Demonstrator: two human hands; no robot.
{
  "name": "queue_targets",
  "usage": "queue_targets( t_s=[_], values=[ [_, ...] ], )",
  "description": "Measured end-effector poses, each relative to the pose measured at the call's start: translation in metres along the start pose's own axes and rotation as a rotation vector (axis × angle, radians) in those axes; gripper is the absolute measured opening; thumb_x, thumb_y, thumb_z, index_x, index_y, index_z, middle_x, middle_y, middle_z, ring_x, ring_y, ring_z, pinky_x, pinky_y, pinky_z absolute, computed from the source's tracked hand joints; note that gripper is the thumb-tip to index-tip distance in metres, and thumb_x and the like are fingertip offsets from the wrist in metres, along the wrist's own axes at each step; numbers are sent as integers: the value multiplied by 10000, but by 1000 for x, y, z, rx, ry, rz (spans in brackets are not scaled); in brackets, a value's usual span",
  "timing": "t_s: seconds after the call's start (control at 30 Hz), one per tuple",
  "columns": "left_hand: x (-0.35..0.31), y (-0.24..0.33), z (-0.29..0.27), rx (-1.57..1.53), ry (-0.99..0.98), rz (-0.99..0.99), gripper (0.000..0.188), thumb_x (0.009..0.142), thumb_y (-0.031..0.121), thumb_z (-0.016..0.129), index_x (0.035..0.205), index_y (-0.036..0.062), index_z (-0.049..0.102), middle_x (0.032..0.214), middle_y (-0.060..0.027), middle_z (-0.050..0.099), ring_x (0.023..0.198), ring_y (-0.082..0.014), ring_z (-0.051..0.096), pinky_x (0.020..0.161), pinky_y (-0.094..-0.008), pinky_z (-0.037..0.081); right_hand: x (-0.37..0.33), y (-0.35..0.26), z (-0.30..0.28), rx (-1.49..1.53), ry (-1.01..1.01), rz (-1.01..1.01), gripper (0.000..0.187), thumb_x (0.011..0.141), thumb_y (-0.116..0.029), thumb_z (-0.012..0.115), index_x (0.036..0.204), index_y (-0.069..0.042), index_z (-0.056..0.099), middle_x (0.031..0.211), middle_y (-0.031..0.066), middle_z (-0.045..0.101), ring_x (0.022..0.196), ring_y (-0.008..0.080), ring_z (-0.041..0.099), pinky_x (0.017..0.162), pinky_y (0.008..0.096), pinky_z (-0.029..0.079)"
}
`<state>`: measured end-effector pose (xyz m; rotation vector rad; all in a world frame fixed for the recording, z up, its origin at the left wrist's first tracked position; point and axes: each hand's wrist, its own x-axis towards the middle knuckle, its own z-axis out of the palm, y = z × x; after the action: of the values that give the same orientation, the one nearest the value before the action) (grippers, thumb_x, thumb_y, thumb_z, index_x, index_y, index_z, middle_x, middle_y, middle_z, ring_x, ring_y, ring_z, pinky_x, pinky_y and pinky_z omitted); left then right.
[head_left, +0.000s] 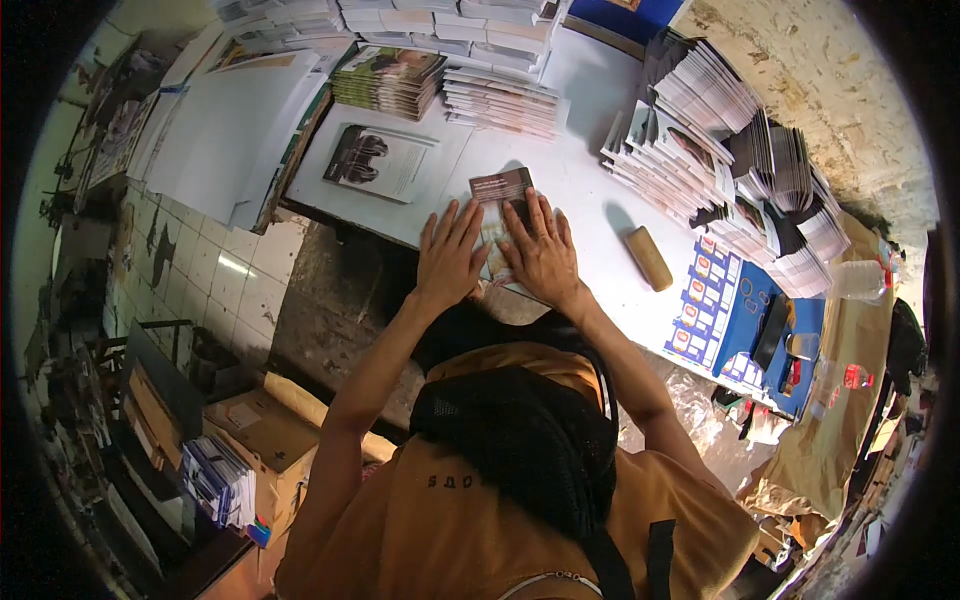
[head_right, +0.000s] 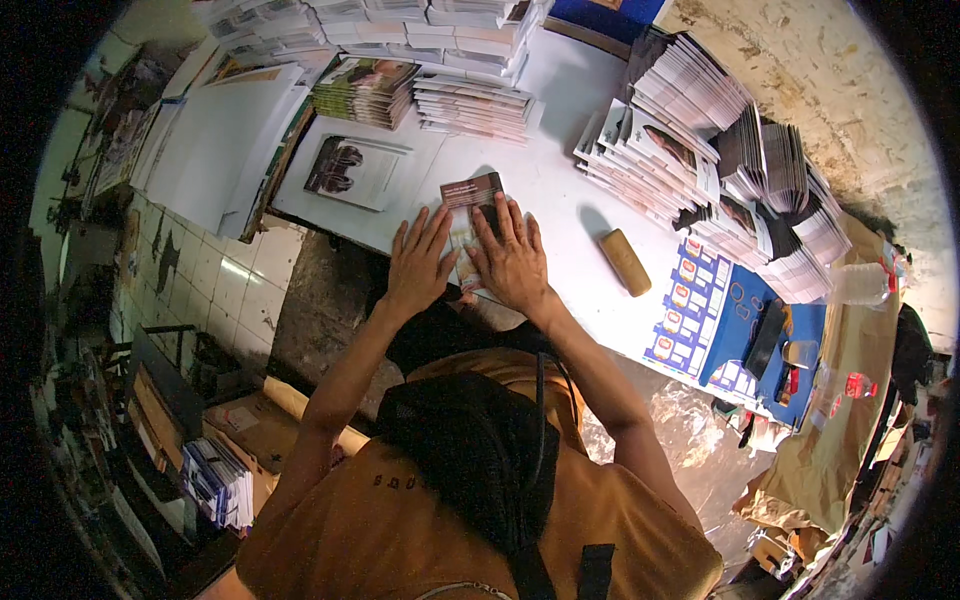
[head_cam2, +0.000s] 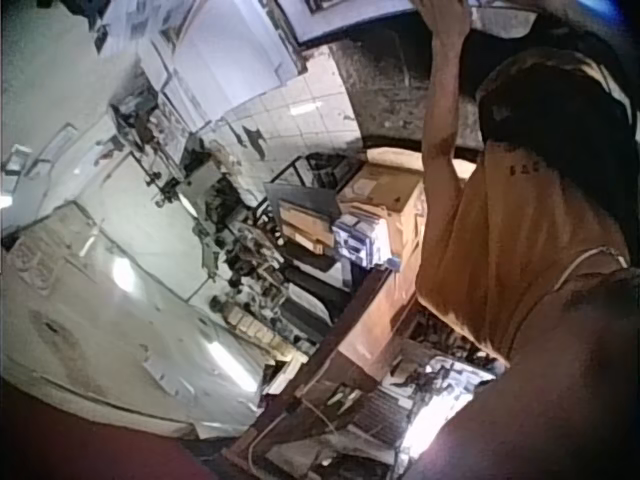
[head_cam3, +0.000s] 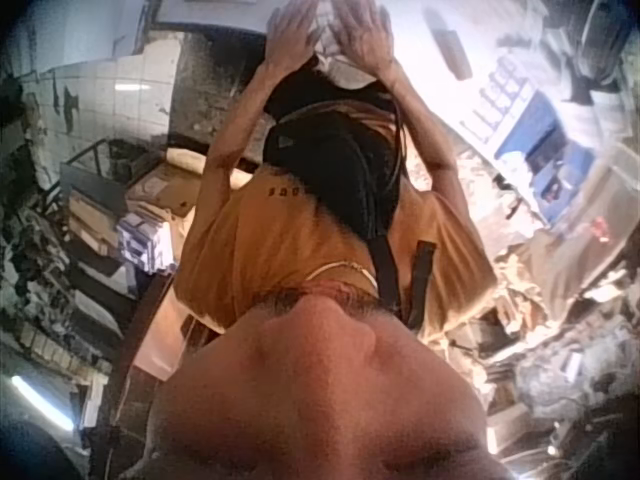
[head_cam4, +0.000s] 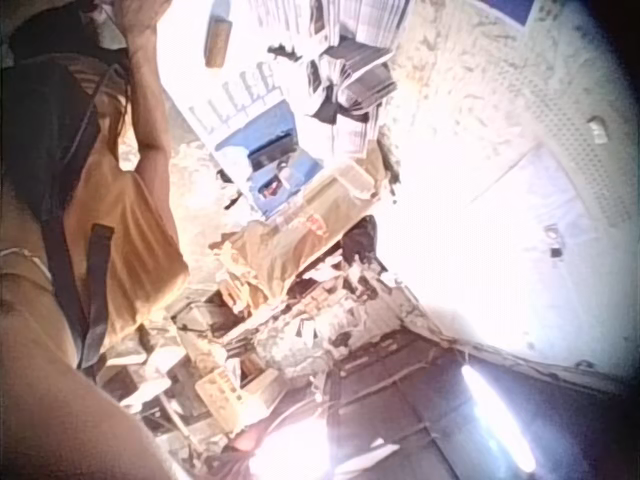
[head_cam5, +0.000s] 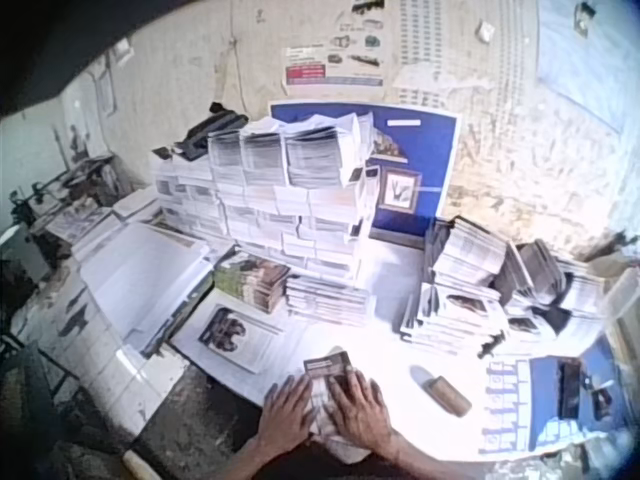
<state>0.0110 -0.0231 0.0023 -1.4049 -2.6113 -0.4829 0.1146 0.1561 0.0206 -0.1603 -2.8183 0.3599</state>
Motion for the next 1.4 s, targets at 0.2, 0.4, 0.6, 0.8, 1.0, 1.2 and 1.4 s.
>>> queue_targets(
  t_s=[0.2,0.4,0.6,0.8,1.0,1.2,1.4],
  values=[
    [0,-1,0,-10,-21,2,577,1060,368,442,1563,98,360,1641,-58,312,1531,-290,230,1229,-548,175,0,0,-1,5,-8,-2,613,1003,-389,548,1552,-160,400,1629,240,247,1481,422,296,1160,596,282],
    [0,0,-2,-33,-24,-6,567,1057,359,451,1564,119,366,1637,-58,318,1529,-296,232,1232,-547,166,0,0,1,-14,-18,-4,606,1014,-403,523,1556,-165,391,1635,239,232,1489,420,282,1161,603,276],
    [1,3,-4,6,35,21,556,1013,348,515,1502,88,457,1594,-80,385,1493,-318,302,1213,-546,201,1,0,1,0,-31,4,604,1016,-397,520,1560,-172,385,1639,237,226,1499,414,267,1166,607,267],
    [8,12,-9,31,-4,26,558,986,329,540,1480,79,474,1576,-99,388,1475,-331,323,1199,-563,232,-5,9,-23,145,-38,92,635,1004,-420,541,1552,-137,390,1614,250,276,1480,413,306,1184,540,278],
    [2,4,-7,63,18,16,569,963,327,547,1468,71,481,1573,-94,380,1467,-330,329,1186,-579,257,-65,69,-104,-262,118,289,710,918,-294,696,1522,-68,399,1500,269,438,1348,436,459,1074,535,379],
    [5,6,-8,15,-23,4,570,988,303,529,1499,67,436,1583,-111,358,1486,-342,293,1206,-577,209,-75,94,-96,176,123,246,632,853,-20,692,1442,-22,462,1224,227,637,1093,417,618,924,466,509],
    [3,8,-8,25,7,7,579,950,320,562,1466,69,485,1567,-110,380,1466,-337,320,1198,-578,218,7,53,-78,238,-222,-291,535,839,-57,696,1362,-68,585,1309,185,621,1204,355,595,1062,442,448]
  ],
)
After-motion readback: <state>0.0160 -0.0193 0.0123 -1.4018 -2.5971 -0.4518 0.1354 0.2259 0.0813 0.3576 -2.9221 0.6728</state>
